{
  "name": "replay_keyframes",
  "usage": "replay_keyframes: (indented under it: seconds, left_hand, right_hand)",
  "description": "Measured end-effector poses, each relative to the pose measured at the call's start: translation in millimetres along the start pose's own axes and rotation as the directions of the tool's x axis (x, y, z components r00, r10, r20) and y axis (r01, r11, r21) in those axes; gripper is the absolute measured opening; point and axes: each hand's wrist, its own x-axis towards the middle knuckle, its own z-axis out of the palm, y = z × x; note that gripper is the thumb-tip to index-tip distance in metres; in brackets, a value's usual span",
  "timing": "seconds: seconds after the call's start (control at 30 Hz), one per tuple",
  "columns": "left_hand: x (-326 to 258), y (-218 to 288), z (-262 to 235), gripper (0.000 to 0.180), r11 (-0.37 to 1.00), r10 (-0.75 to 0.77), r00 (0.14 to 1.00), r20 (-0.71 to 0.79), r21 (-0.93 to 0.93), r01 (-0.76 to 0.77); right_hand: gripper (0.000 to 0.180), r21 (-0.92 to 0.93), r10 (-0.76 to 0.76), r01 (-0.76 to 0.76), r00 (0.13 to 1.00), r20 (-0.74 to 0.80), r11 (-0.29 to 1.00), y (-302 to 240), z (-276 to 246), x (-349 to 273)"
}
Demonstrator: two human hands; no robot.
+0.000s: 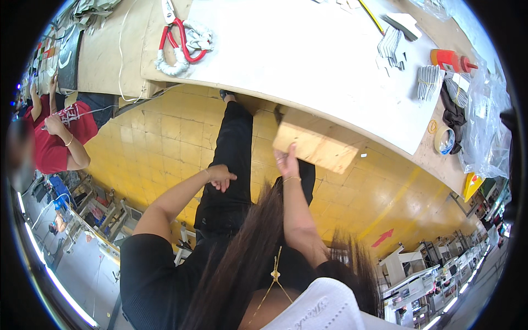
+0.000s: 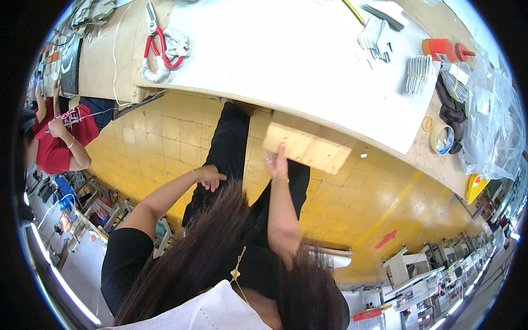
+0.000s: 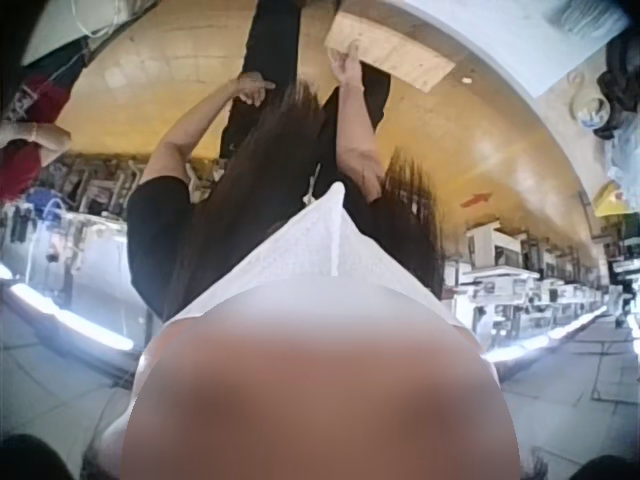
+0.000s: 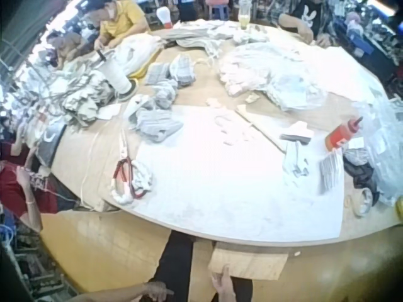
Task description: The person applies glue to small white paper pieces and attaches them to larger paper shapes on a work table. The person handles paper pieces, a glue bottle, and a template, assembling them into a craft item.
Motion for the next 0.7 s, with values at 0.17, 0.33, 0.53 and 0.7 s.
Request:
replay_keyframes:
  seconds: [0.17,0.33,0.53,0.7]
  left_hand:
    - [30,36,-28,0.049,0.924,0.270,0.767,-0.582,-0.068,-0.377]
    - [65,101,-61,0.056,0.771,0.461,0.332,-0.823,0.187,-0.608]
    - [57,134,-68,0.061,0.877,0.281,0.545,-0.790,-0.019,-0.479]
    - [74,124,-86,0.057,0.892,0.431,0.604,-0.670,0.216,-0.398]
  right_hand:
    - [0.074,-0.132,0.339,-0.336,0.941,0.002,0.933,70,-13,-28]
    - [0.062,-0.518,0.597,-0.529,0.801,-0.044,0.672,84,-24,-30]
    - [0.029,-0.989,0.158,0.146,0.976,0.150,0.039,-1,-9,-69]
    - [0.013,-0.868,-0.715,0.496,0.616,0.329,0.028,-130,60,-141]
